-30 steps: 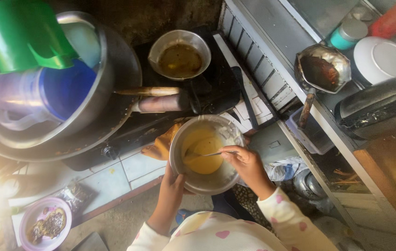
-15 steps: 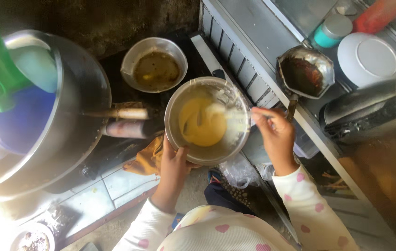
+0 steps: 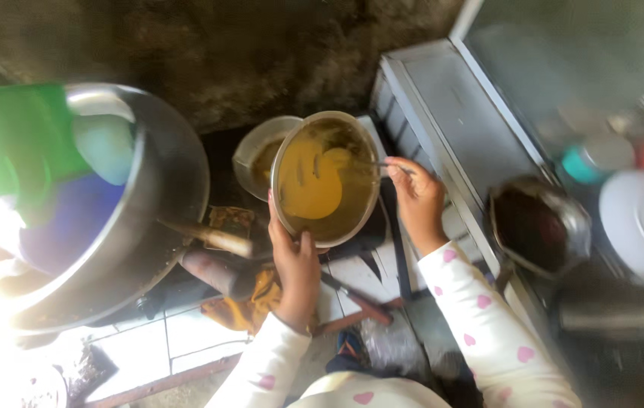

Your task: The person cooks small round pancakes in a pan on a gas stove, flipping them with a spatula and placing them on a plate. They add butter to the pan, pour batter from a bowl, and spread it to form pancakes.

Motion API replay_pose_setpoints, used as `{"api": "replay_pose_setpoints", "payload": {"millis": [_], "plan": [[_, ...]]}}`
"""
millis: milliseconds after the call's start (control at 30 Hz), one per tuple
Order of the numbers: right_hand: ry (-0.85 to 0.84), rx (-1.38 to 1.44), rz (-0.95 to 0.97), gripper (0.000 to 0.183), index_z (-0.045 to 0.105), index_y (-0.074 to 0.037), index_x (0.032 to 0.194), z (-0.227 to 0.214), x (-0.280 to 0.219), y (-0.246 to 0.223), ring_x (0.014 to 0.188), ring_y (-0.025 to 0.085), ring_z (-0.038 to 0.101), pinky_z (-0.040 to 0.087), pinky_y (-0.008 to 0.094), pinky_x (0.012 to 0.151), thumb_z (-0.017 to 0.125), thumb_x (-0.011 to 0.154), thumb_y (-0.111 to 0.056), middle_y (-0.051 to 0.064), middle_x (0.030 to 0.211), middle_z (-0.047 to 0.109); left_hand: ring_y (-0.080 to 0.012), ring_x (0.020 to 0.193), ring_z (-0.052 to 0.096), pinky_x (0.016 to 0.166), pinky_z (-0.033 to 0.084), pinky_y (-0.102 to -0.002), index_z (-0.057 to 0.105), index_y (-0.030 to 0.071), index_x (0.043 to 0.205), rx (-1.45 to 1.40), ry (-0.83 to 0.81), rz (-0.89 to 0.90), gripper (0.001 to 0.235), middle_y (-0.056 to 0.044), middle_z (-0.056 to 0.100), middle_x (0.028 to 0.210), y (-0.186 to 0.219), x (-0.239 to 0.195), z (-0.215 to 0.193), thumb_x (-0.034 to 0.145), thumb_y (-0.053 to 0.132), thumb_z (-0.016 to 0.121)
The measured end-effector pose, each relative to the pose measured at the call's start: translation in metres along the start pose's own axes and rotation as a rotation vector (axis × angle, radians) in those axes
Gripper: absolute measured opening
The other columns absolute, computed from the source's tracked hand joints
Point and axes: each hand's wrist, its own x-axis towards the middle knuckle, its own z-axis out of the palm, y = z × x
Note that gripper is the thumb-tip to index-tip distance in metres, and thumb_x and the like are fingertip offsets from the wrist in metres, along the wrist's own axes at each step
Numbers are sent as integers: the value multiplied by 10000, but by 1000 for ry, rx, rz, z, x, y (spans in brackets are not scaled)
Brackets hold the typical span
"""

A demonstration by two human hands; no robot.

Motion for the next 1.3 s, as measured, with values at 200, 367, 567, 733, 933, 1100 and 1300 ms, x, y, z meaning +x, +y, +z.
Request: {"api": "replay_pose_setpoints", "payload": {"millis": [200,367,567,733,933,1100,1300], "plan": [[-139,473,371,210,691,28,1125,60,24,65,788,158,705,576,264,716,631,1008,-135,103,961,768,-396,1574,201,1183,366,-437,227,114,1612,239,152,37,857,-176,240,1681,-8,21,14,852,-94,564],[-213,584,755,203,685,21,1097,82,33,87,794,201,731,611,299,740,578,985,-109,144,950,746,-408,1589,165,1228,325,-471,173,122,1635,330,203,45,867,-178,205,1700,-26,36,15,895,-80,575],[-235,588,822,181,690,33,1042,97,67,73,758,206,736,627,295,699,615,948,-102,160,908,739,-447,1544,198,1185,372,-478,138,220,1635,227,328,-154,921,-244,104,1693,-36,56,15,869,-85,548],[-199,636,767,160,694,42,1017,102,111,48,700,193,723,621,277,664,681,939,-97,163,856,736,-466,1557,180,1222,331,-495,129,212,1655,283,454,-63,920,-279,77,1698,-32,66,6,892,-99,539],[-141,663,627,153,687,38,1015,101,144,40,672,193,724,623,282,636,689,939,-95,158,827,734,-421,1622,56,1309,122,-501,121,71,1652,399,521,76,887,-207,142,1739,-29,58,7,891,-122,534],[-88,504,568,159,684,27,1023,112,127,59,667,168,736,641,269,629,663,958,-116,145,827,742,-409,1635,35,1321,58,-486,106,24,1656,326,612,59,881,-208,118,1746,-35,63,10,884,-143,496],[-144,245,453,148,731,-35,1065,140,93,86,684,121,737,615,241,623,644,978,-117,100,872,771,-383,1637,41,1317,69,-475,87,30,1656,253,613,38,849,-198,105,1746,-41,65,10,938,-114,515]]}}
